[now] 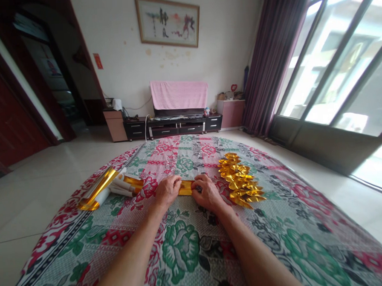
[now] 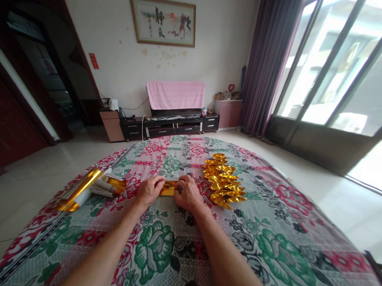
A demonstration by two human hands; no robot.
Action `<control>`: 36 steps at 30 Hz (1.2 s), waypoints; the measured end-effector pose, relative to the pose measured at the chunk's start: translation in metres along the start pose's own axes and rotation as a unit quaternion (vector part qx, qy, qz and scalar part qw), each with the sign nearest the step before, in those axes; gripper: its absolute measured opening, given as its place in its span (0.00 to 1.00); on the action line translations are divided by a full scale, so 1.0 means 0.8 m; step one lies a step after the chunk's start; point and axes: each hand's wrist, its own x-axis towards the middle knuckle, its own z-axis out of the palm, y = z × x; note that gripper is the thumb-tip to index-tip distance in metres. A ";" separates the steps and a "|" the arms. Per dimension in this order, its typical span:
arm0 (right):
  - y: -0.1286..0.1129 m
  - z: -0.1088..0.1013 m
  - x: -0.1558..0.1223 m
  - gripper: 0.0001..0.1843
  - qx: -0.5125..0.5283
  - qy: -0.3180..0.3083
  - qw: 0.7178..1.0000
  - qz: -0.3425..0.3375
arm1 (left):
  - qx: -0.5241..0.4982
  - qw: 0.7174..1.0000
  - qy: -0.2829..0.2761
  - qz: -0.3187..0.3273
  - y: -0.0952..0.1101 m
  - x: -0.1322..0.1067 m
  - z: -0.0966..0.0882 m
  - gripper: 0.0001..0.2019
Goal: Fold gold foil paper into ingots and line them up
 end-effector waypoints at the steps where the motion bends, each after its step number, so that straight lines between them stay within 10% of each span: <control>1: 0.000 0.000 0.000 0.07 -0.004 -0.003 1.000 0.000 | -0.001 1.000 0.001 0.004 -0.001 0.000 0.000 0.10; 18: -0.005 -0.004 0.002 0.05 0.007 -0.004 1.000 0.012 | -0.029 0.991 -0.084 0.103 -0.009 -0.013 -0.022 0.08; 36: 0.000 -0.005 0.001 0.06 0.009 -0.019 1.000 -0.021 | -0.042 0.992 -0.103 0.056 -0.016 -0.009 -0.017 0.06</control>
